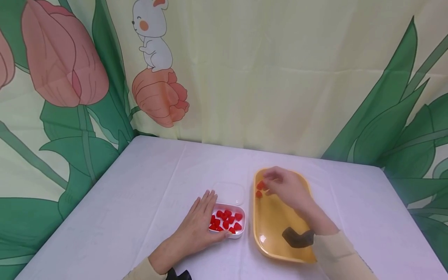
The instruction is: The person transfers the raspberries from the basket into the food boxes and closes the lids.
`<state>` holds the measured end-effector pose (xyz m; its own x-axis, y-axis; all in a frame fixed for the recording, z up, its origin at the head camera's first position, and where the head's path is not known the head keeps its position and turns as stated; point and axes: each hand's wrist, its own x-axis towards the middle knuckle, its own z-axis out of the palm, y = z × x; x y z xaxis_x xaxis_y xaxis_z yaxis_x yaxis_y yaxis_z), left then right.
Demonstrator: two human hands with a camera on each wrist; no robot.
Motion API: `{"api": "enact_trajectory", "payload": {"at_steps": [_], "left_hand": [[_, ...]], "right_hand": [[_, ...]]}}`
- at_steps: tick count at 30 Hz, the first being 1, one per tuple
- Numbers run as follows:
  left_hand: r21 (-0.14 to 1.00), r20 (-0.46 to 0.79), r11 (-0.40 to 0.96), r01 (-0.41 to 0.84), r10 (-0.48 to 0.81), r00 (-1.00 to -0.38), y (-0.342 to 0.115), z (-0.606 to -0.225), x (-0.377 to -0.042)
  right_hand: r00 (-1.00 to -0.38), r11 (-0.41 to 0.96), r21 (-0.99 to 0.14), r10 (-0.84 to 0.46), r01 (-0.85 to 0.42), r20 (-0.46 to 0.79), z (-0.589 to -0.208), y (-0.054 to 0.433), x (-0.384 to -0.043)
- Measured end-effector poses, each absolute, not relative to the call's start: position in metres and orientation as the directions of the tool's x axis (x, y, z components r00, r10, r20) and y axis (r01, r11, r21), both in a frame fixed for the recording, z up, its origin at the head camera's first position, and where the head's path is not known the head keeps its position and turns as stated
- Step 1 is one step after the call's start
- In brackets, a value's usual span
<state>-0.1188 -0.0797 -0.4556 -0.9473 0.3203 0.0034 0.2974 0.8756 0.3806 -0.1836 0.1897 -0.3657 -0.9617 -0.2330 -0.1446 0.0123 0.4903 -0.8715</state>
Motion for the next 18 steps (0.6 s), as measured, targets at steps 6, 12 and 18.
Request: {"api": "enact_trajectory", "payload": {"at_steps": [6, 12, 18], "left_hand": [[0.395, 0.013, 0.866, 0.307, 0.328, -0.945, -0.08, -0.455, -0.119], [0.404, 0.015, 0.862, 0.307, 0.329, -0.944, -0.08, -0.455, -0.119], [0.404, 0.019, 0.86, 0.312, 0.333, -0.943, -0.08, -0.454, -0.119]], "right_hand": [[-0.951, 0.47, -0.883, -0.271, 0.002, -0.146, -0.358, 0.179, -0.176], [-0.929, 0.46, -0.888, -0.336, -0.015, -0.158, -0.356, 0.166, -0.172], [-0.897, 0.452, -0.891, -0.41, -0.043, -0.165, -0.358, 0.152, -0.167]]}}
